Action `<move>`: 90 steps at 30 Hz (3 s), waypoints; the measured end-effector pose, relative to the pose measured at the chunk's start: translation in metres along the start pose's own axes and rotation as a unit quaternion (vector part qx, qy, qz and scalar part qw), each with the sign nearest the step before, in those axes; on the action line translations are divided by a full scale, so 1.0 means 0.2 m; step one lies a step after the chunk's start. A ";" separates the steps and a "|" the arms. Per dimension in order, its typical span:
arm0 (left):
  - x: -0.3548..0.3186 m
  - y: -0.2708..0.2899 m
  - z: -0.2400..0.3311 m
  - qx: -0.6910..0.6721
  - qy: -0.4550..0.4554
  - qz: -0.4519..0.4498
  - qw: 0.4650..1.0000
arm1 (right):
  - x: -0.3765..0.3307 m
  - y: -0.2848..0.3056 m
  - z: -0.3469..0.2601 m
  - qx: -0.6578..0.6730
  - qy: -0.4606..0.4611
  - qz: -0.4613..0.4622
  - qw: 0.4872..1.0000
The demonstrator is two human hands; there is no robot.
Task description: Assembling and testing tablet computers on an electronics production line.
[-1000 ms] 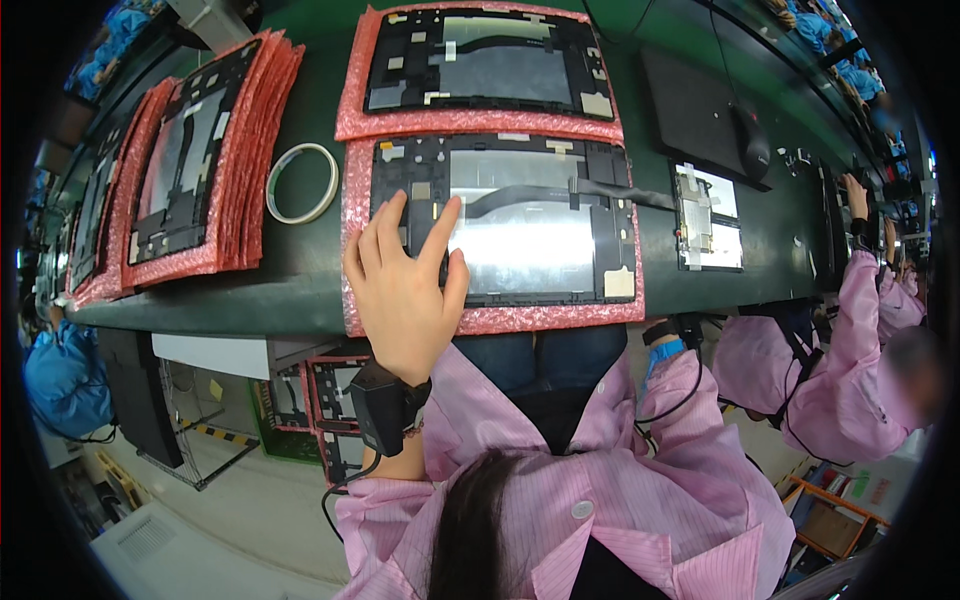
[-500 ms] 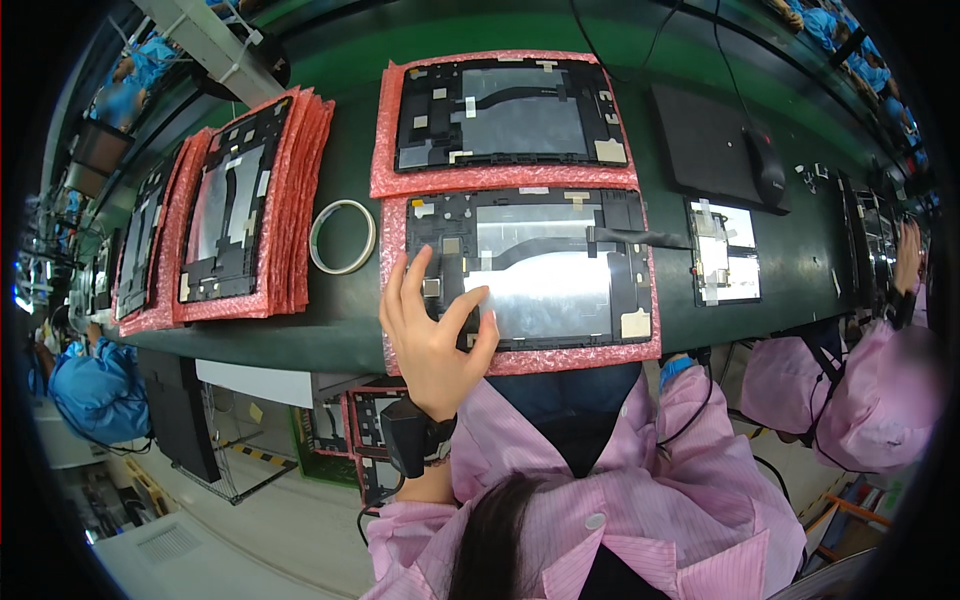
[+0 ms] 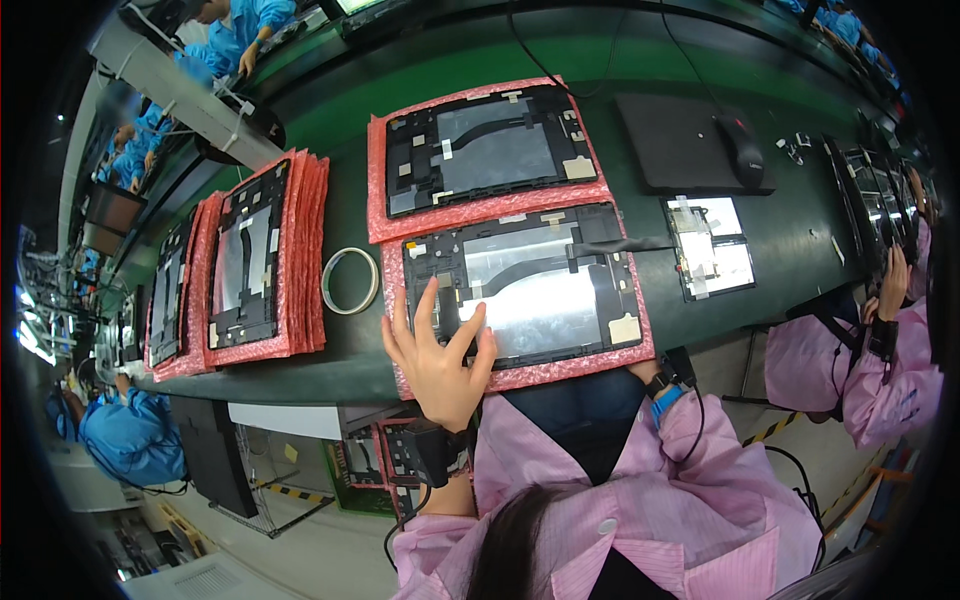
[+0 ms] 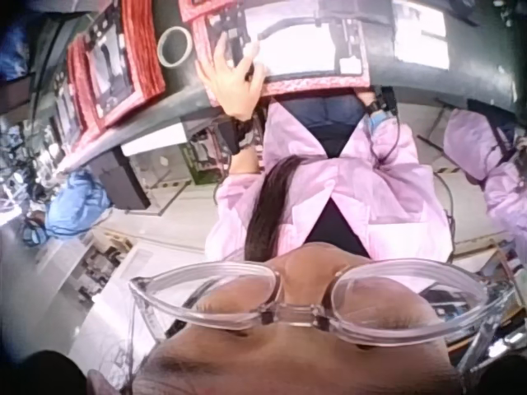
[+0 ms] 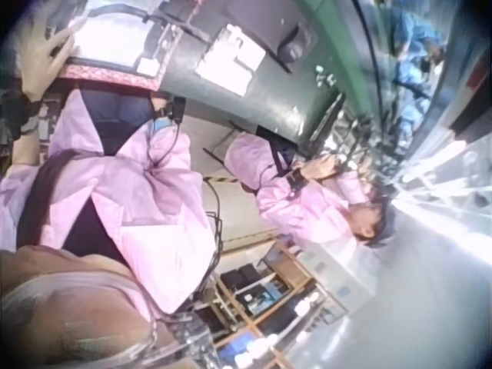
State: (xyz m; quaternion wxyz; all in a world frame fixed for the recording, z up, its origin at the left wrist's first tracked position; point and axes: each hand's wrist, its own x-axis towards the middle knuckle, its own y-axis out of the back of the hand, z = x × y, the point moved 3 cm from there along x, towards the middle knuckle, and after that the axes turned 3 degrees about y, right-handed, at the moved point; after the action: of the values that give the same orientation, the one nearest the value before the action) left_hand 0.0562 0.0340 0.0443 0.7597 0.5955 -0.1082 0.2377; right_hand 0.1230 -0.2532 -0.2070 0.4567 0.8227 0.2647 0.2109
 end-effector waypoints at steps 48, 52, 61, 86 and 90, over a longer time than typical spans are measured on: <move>-0.57 -0.21 0.43 -0.820 0.402 -0.088 0.397 | -0.14 0.86 -0.92 0.077 0.226 0.150 0.959; -0.72 -0.11 0.31 -0.758 0.430 -0.016 0.490 | -0.18 0.96 -0.91 0.130 0.235 0.085 0.960; -0.96 0.19 0.07 -0.687 0.438 0.018 0.580 | 0.02 0.77 -0.85 0.588 -0.011 -0.190 0.786; 0.45 0.82 -1.09 -0.231 0.301 -0.119 0.917 | 1.44 0.61 -1.81 0.577 0.181 -0.077 0.792; 0.57 0.74 -1.37 0.080 0.292 -0.109 0.947 | 1.66 0.35 -1.85 0.492 0.192 -0.037 0.848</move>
State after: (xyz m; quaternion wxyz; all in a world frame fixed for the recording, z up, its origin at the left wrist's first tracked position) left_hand 0.0491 0.3491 0.1475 0.7288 0.5674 0.2030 0.3251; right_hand 0.1788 0.1607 0.0713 -0.0606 0.8722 0.4468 0.1895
